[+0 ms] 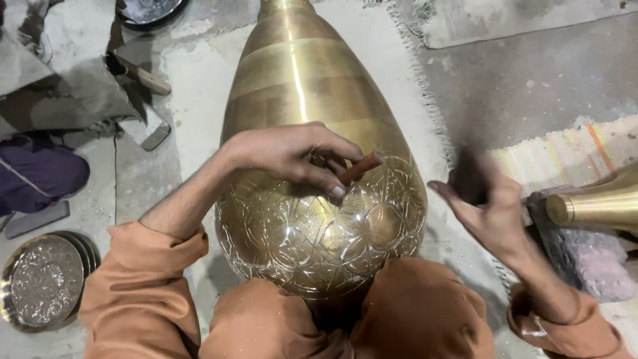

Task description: The person sits on the floor with a large brass vessel held between their legs, positions a small punch against a decorative pattern on the vessel's surface, and repeatedly strikes the punch with a wooden mallet, repositioning the punch across the patterned band to work the design into the metal.

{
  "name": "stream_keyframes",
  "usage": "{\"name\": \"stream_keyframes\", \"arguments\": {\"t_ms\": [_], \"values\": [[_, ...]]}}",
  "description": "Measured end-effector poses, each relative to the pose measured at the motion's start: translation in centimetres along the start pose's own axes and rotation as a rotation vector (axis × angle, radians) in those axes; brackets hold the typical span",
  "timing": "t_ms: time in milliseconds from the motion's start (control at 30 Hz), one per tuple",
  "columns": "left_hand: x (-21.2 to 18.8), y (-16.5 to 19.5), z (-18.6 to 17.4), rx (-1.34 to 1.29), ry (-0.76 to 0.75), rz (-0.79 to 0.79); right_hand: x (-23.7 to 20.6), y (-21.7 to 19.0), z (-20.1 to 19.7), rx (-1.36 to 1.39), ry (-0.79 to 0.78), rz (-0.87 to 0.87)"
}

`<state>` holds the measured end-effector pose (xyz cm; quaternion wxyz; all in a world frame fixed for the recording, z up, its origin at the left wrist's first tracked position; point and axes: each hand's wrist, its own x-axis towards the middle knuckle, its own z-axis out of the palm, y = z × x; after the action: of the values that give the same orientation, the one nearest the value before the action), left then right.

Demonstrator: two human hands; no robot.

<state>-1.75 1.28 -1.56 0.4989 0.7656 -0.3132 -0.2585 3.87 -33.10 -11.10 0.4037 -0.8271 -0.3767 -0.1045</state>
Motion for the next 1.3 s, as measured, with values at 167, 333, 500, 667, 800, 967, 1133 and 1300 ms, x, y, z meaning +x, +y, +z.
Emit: {"name": "stream_keyframes", "arguments": {"t_ms": [167,333,500,667,800,967,1133,1300], "values": [[0.0,0.3,0.0,0.003,0.0,-0.034,-0.1,0.0,-0.2,0.123,0.065,0.084],[0.0,0.1,-0.3,0.034,-0.037,-0.087,-0.6,0.2,0.2,0.075,0.058,0.123],[0.3,0.6,-0.3,0.062,-0.034,0.044,-1.7,1.6,0.1,-0.239,0.036,-0.16],[-3.7,3.7,-1.3,0.2,0.422,0.177,-2.0,3.9,-1.3,-0.147,-0.042,0.161],[-5.9,5.4,-0.8,0.09,0.572,0.068,-1.5,3.8,-2.5,-0.133,0.026,-0.004],[-4.3,5.3,1.2,0.155,0.555,-0.045,0.0,2.4,-3.3,-0.063,0.01,0.026],[-3.5,3.9,2.1,0.038,0.525,-0.151,1.7,1.7,-3.9,-0.057,-0.008,0.026],[-3.1,1.6,2.2,0.191,0.473,-0.07,2.5,1.5,-4.0,-0.081,-0.036,0.099]]}}
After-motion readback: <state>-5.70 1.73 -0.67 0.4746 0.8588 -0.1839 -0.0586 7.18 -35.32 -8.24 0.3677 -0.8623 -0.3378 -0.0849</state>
